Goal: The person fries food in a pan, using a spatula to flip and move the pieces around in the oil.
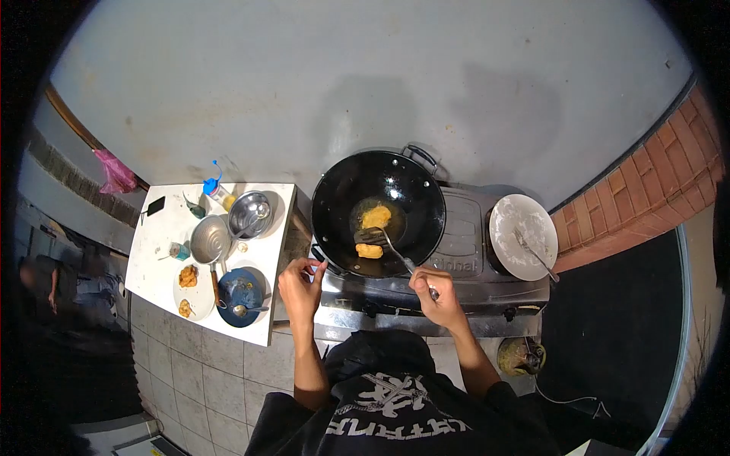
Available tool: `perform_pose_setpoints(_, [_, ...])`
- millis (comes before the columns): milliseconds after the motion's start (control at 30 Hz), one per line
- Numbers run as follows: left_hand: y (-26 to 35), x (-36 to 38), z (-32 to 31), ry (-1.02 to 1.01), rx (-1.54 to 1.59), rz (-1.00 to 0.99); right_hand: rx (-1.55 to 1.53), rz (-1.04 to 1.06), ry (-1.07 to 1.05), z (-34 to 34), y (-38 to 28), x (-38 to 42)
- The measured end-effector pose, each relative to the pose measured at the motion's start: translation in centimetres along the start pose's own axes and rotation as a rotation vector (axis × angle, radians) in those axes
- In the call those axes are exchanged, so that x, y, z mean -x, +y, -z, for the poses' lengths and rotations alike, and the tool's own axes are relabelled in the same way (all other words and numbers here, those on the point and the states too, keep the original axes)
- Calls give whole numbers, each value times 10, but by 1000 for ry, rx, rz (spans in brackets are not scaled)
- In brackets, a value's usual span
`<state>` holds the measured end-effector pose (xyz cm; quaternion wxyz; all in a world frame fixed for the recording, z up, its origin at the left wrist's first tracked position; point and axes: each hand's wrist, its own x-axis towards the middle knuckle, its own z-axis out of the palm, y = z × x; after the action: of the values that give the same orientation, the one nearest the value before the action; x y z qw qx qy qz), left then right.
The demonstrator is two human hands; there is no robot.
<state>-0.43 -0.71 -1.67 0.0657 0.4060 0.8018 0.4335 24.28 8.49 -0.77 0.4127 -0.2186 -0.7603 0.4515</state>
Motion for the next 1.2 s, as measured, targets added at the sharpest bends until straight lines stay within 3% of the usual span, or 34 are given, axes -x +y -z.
perform_pose_setpoints(400, [0,0,0,-3,-14,-11,-93,-115,100,5,-3,-1])
perform_pose_setpoints(1200, [0,0,1,-1,-12,7,-6,-63,109,0,-5,-5])
